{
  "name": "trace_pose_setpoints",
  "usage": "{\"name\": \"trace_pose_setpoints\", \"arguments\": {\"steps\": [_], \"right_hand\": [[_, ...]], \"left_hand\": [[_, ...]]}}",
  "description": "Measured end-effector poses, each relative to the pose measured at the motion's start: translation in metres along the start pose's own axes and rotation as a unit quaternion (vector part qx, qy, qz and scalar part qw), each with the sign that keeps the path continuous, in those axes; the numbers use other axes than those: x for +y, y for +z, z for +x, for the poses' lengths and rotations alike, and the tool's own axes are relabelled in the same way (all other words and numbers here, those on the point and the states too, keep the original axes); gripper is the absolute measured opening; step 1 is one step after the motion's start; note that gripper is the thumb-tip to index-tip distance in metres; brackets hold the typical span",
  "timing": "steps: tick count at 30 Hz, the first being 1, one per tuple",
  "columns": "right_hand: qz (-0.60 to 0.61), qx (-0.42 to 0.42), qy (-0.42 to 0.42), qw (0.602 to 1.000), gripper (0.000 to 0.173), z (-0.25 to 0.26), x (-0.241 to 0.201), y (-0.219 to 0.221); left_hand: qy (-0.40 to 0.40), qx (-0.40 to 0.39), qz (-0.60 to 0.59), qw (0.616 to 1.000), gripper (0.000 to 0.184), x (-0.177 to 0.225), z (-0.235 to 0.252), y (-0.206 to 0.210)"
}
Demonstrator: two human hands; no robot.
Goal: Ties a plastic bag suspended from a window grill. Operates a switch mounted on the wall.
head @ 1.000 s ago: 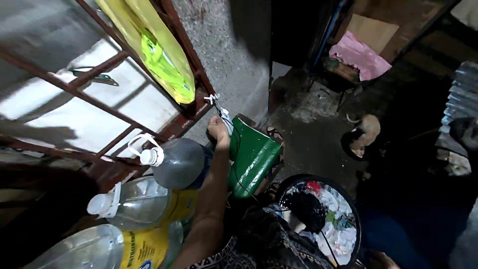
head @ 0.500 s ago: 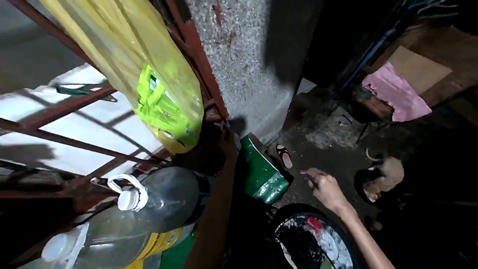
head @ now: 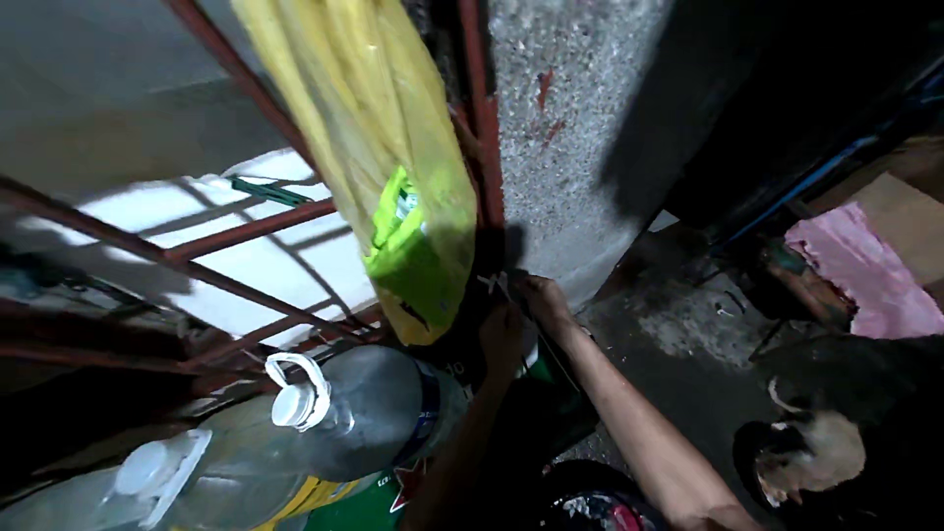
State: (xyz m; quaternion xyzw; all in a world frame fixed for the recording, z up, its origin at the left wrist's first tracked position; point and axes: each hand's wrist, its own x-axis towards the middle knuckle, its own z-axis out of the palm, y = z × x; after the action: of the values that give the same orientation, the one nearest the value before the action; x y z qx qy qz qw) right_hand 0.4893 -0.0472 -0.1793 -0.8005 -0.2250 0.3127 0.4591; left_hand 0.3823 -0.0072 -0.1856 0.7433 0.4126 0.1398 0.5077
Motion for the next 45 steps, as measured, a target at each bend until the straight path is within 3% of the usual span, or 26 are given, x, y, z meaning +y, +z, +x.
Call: {"name": "trace_pose_setpoints", "arguments": {"steps": [4, 7, 10, 15, 20, 25, 28, 31, 33, 36, 38, 40, 45], "right_hand": [[0.168, 0.007, 0.072, 0.983, 0.017, 0.009, -0.003, 0.016], [0.202, 0.018, 0.094, 0.975, 0.014, 0.008, -0.009, 0.017], [0.13, 0.048, 0.081, 0.987, 0.013, 0.008, -0.014, 0.015], [-0.099, 0.075, 0.054, 0.991, 0.02, 0.001, -0.032, 0.011], [-0.159, 0.053, 0.073, 0.983, 0.023, 0.005, -0.043, 0.005], [-0.293, 0.023, -0.031, 0.955, 0.02, 0.018, -0.047, -0.006], [-0.414, -0.004, -0.16, 0.896, 0.021, 0.025, -0.046, -0.01], [-0.461, -0.018, -0.261, 0.848, 0.02, 0.033, -0.033, -0.017], [-0.424, -0.014, -0.231, 0.876, 0.021, 0.028, -0.032, -0.017], [-0.135, -0.016, -0.032, 0.99, 0.018, 0.019, -0.031, -0.011], [0.089, -0.001, 0.096, 0.991, 0.018, 0.011, -0.028, -0.005], [0.192, 0.018, 0.148, 0.97, 0.022, 0.005, -0.022, -0.001], [0.16, 0.026, 0.123, 0.979, 0.022, 0.005, -0.021, 0.004]], "left_hand": [[-0.012, -0.018, -0.017, 1.0, 0.032, 0.005, 0.001, 0.001], [0.009, -0.013, -0.028, 0.999, 0.031, 0.004, -0.001, 0.002], [-0.003, -0.02, -0.028, 0.999, 0.031, 0.01, 0.0, -0.001], [-0.016, -0.019, -0.027, 0.999, 0.028, 0.014, 0.0, -0.003], [-0.018, -0.033, -0.019, 0.999, 0.031, 0.014, 0.001, -0.003], [-0.005, -0.051, 0.007, 0.999, 0.035, 0.01, 0.004, -0.015], [0.005, -0.057, 0.023, 0.998, 0.035, 0.009, 0.009, -0.026], [0.005, -0.064, 0.029, 0.998, 0.035, 0.011, 0.01, -0.027], [0.016, -0.053, 0.019, 0.998, 0.033, 0.011, 0.01, -0.025], [0.001, -0.051, 0.001, 0.999, 0.032, 0.017, 0.008, -0.019], [-0.007, -0.056, 0.0, 0.998, 0.032, 0.02, 0.006, -0.012], [-0.006, -0.051, 0.006, 0.999, 0.032, 0.021, 0.006, -0.005], [-0.012, -0.044, 0.008, 0.999, 0.031, 0.023, 0.004, 0.005]]}}
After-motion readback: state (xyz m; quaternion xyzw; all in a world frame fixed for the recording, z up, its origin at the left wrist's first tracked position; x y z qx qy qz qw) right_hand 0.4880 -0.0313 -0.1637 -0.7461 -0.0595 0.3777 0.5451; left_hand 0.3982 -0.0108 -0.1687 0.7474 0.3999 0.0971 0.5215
